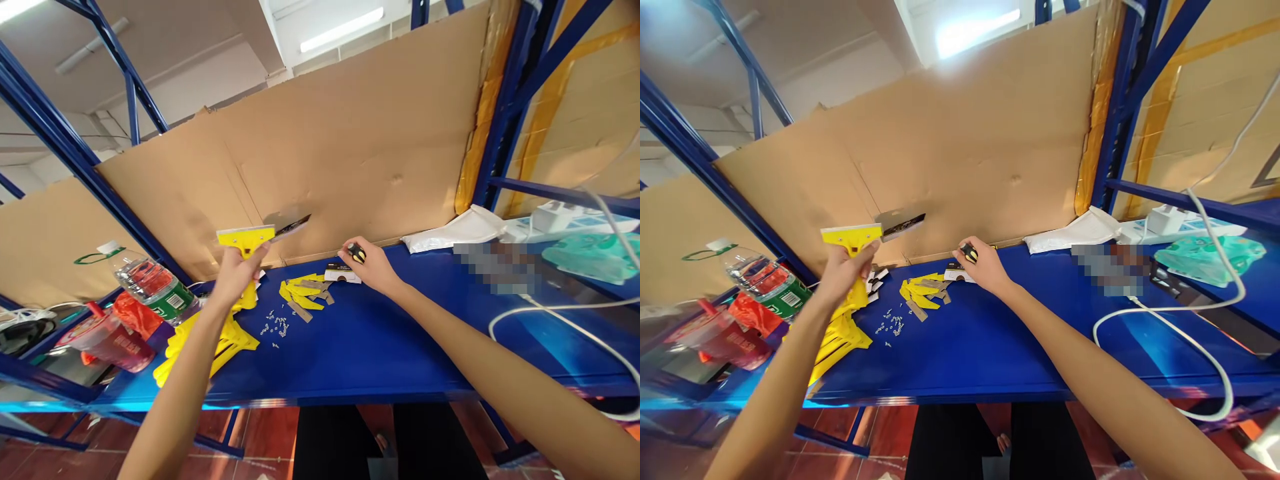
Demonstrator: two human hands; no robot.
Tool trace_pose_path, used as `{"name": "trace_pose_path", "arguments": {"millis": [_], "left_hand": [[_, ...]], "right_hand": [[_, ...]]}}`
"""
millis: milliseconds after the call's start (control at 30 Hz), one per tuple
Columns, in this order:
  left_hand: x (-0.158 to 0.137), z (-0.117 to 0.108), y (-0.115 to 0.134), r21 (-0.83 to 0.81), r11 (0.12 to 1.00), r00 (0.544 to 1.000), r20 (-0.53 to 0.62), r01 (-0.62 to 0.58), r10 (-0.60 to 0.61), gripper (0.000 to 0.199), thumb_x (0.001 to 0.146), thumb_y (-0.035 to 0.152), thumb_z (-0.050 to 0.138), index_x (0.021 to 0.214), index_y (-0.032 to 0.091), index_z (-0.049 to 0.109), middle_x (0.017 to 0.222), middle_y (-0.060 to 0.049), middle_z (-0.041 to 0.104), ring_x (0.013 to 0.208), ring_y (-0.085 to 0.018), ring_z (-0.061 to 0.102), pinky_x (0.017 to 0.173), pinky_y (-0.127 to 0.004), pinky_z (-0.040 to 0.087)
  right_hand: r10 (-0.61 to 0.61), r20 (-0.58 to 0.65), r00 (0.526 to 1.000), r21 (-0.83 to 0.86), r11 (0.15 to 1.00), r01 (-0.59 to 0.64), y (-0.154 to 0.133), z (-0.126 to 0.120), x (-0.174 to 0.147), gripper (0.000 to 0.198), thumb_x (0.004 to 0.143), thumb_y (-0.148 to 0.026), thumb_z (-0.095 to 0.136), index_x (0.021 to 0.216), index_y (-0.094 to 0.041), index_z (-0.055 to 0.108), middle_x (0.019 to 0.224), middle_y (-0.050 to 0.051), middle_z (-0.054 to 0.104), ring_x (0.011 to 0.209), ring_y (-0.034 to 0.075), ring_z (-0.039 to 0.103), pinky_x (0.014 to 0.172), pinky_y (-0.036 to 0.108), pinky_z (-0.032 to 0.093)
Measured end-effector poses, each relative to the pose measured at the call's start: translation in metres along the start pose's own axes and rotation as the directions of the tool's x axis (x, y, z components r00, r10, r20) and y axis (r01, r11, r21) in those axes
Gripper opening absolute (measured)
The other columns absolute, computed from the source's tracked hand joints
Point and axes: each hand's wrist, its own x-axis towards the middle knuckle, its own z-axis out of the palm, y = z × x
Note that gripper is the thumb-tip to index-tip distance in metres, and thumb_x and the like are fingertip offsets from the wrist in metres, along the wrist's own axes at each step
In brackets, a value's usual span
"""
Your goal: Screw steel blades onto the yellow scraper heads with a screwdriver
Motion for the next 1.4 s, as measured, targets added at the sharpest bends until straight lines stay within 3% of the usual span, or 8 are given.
{"name": "trace_pose_path", "arguments": {"millis": [133,233,400,633,767,1067,1200,1400], "left_hand": [[-0.012,0.074,-0.01,0.07,0.913,0.915,-0.003,-0.403,0.404,0.044,0.108,0.045,0.067,0.146,0.026,0.079,0.12,-0.013,0.087,0.1,-0.032,0.084,0.079,-0.043,0.069],[-0.016,0.104,-0.031,0.256,0.699,0.744,0.201,-0.668,0.638,0.065,0.111,0.026,0.053,0.176,0.028,0.051,0.174,-0.016,0.059,0.142,-0.032,0.074,0.099,-0.042,0.07],[-0.024,0.115,-0.058,0.366,0.495,0.616,0.447,-0.788,0.649,0.09,0.103,0.014,0.061,0.186,0.029,0.03,0.182,-0.021,0.045,0.122,-0.031,0.084,0.081,-0.034,0.069],[-0.038,0.121,-0.052,0.039,0.86,0.857,-0.066,-0.509,0.511,0.045,0.111,0.035,0.067,0.156,0.028,0.07,0.161,-0.017,0.07,0.134,-0.031,0.076,0.088,-0.038,0.068],[-0.03,0.117,-0.041,-0.436,0.882,0.971,-0.221,-0.179,0.088,0.042,0.1,0.053,0.085,0.131,0.026,0.078,0.103,-0.007,0.082,0.064,-0.015,0.067,0.057,-0.028,0.057],[0.0,0.086,-0.027,-0.951,0.309,0.944,-0.108,-0.007,-0.311,0.043,0.105,0.062,0.077,0.098,0.021,0.066,0.084,0.0,0.07,0.051,-0.007,0.046,0.048,-0.022,0.041],[-0.001,0.087,-0.028,-0.952,0.307,0.944,-0.092,0.011,-0.317,0.05,0.104,0.072,0.072,0.102,0.023,0.067,0.084,-0.002,0.071,0.058,-0.011,0.055,0.057,-0.025,0.05],[-0.008,0.102,-0.032,-0.86,0.507,0.974,-0.068,0.053,-0.217,0.055,0.105,0.081,0.063,0.114,0.027,0.069,0.087,-0.002,0.073,0.065,-0.016,0.06,0.065,-0.03,0.057]], "right_hand": [[0.09,0.009,0.996,0.361,0.928,-0.087,-0.027,0.001,-0.004,0.055,0.094,-0.068,0.08,0.13,-0.028,0.068,0.102,0.004,0.083,0.072,0.02,0.071,0.065,0.034,0.057],[0.233,0.102,0.967,0.581,0.775,-0.248,-0.031,0.003,-0.002,0.057,0.09,-0.078,0.081,0.113,-0.029,0.064,0.063,-0.01,0.057,0.037,0.01,0.035,0.037,0.028,0.029],[0.333,0.066,0.941,0.59,0.747,-0.305,-0.014,0.003,0.006,0.053,0.079,-0.059,0.095,0.084,-0.028,0.051,0.051,-0.012,0.041,0.037,0.009,0.032,0.035,0.026,0.028],[0.198,-0.101,0.975,0.31,0.938,-0.159,0.0,-0.013,0.011,0.032,0.078,-0.035,0.076,0.108,-0.021,0.076,0.068,-0.004,0.063,0.053,0.014,0.05,0.048,0.027,0.042],[0.154,0.187,0.97,0.253,0.947,-0.199,-0.001,-0.02,0.012,0.052,0.073,-0.028,0.068,0.123,-0.018,0.08,0.066,-0.005,0.065,0.046,0.013,0.046,0.045,0.026,0.036],[-0.136,0.482,0.866,-0.207,0.943,0.263,-0.005,-0.003,-0.008,0.017,0.096,-0.035,0.076,0.103,-0.021,0.083,0.087,0.005,0.083,0.072,0.019,0.07,0.07,0.028,0.045],[-0.185,0.563,0.805,-0.311,0.855,0.414,-0.02,0.008,-0.02,0.008,0.098,-0.024,0.072,0.099,-0.022,0.08,0.088,0.006,0.082,0.073,0.02,0.069,0.068,0.029,0.037],[-0.075,0.291,0.954,-0.217,0.966,0.142,-0.023,0.015,-0.021,0.015,0.094,-0.035,0.074,0.086,-0.022,0.073,0.076,0.002,0.075,0.065,0.017,0.058,0.067,0.03,0.041]]}}
